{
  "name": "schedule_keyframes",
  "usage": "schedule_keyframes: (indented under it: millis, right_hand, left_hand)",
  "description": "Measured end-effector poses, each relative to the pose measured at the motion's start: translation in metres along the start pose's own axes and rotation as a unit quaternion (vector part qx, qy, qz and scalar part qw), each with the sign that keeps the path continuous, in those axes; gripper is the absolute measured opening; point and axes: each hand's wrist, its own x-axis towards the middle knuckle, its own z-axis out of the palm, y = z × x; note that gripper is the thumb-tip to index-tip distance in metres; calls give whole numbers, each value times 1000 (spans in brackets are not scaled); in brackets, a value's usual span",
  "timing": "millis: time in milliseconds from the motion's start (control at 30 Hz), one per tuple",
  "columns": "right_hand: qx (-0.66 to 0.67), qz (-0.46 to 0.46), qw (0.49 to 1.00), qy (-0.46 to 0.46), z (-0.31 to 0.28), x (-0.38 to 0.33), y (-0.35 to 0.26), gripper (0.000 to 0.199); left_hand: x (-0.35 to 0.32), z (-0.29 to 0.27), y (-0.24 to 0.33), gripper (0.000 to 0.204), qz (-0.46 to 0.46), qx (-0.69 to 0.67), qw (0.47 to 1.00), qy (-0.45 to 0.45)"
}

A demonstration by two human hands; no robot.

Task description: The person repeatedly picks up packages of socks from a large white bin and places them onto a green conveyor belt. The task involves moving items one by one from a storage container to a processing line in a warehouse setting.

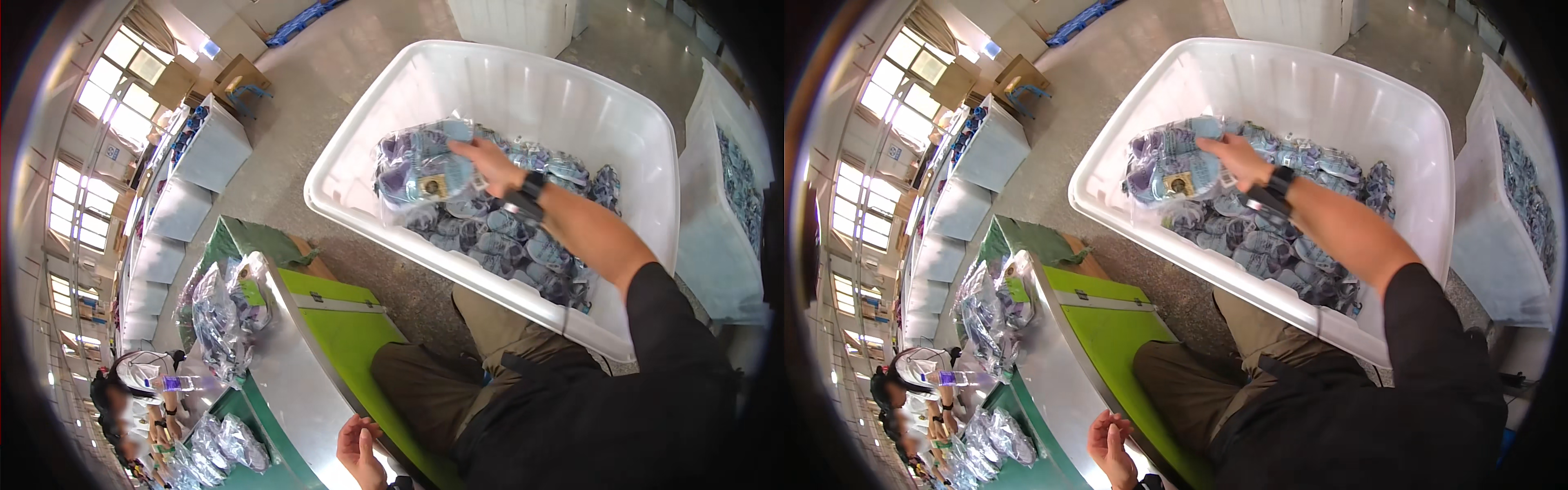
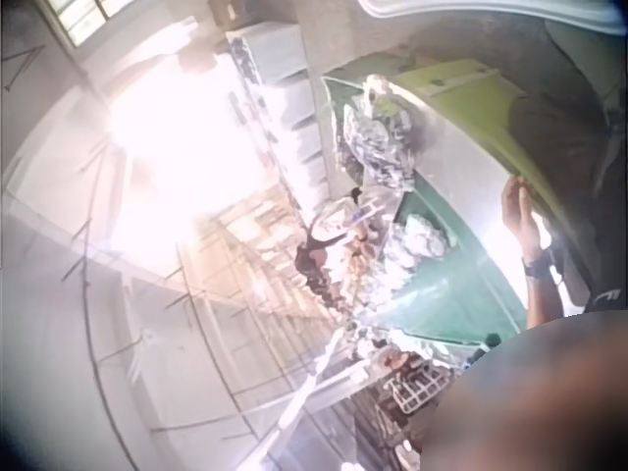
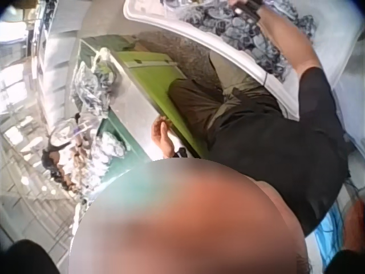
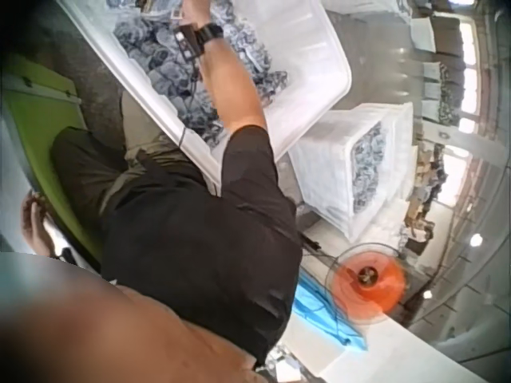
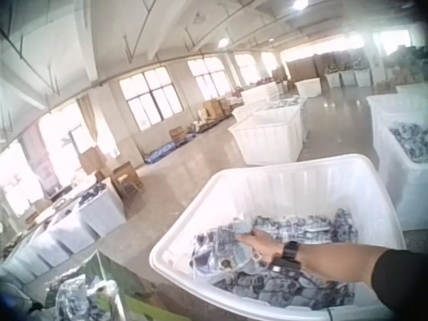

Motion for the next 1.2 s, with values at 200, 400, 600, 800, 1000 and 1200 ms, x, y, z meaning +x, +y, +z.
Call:
schedule_keyframes:
  millis: [200,400,600,800,1000,1200]
  right_hand:
    - [-262,96,953,120,-11,49,108,67]
    - [-164,196,961,-105,-2,-7,117,42]
    - [-312,-35,927,-205,68,-64,71,43]
    - [-547,-337,750,-157,124,-113,86,55]
    - [-576,-346,727,-143,129,-113,97,58]
    - [-595,-365,702,-143,131,-117,95,47]
  left_hand:
    - [-16,-11,0,27,8,15,1000,-23]
    - [-17,-40,-8,29,-77,11,995,58]
    - [15,-67,-16,31,-30,11,999,27]
    - [61,-125,-29,34,33,103,988,112]
    - [109,-276,-58,51,155,370,851,340]
    - [143,-424,-99,67,-14,237,851,467]
